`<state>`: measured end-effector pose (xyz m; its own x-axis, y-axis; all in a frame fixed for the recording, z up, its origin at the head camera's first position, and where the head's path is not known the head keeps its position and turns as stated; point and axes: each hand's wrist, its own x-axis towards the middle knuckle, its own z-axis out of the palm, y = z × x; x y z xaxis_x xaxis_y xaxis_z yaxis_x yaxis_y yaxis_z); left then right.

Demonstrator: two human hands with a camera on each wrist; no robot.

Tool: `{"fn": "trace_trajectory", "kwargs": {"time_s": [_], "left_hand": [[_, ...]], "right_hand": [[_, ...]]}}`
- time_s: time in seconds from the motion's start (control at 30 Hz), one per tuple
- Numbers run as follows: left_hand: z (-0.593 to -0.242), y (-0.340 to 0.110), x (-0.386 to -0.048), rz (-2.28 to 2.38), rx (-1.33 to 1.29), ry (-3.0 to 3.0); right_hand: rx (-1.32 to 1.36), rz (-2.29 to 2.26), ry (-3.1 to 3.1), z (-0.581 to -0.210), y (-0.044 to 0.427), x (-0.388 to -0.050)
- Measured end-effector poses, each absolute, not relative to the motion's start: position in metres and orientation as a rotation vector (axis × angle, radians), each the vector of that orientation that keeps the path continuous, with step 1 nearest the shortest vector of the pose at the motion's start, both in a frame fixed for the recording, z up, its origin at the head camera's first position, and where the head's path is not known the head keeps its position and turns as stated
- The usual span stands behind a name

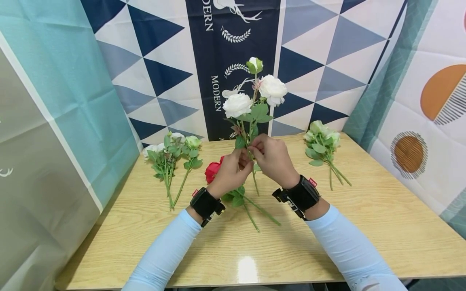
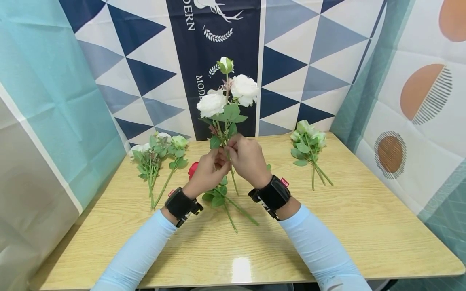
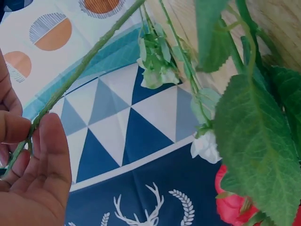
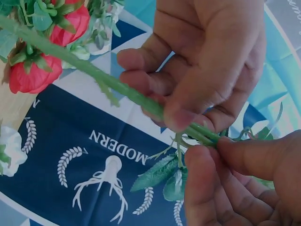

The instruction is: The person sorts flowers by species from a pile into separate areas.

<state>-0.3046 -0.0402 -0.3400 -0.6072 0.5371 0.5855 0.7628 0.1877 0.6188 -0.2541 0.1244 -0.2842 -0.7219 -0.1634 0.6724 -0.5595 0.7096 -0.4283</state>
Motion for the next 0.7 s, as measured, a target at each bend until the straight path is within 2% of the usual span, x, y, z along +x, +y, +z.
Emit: {"fn": "trace_trajectory", "kwargs": {"time_s": [0.33,0.7], "left_hand": [[-0.332,-0.042,-0.302,-1.322,-1.176,-2.129],[-0.325,-0.042,-0.302,-1.319,-1.263,-2.005]], "right_hand": [[0.534,0.772,-2.313,-0.288,0.112,-0.247],[0.501,0.807,-2.291,-0.286,0.117,-0.249]]}}
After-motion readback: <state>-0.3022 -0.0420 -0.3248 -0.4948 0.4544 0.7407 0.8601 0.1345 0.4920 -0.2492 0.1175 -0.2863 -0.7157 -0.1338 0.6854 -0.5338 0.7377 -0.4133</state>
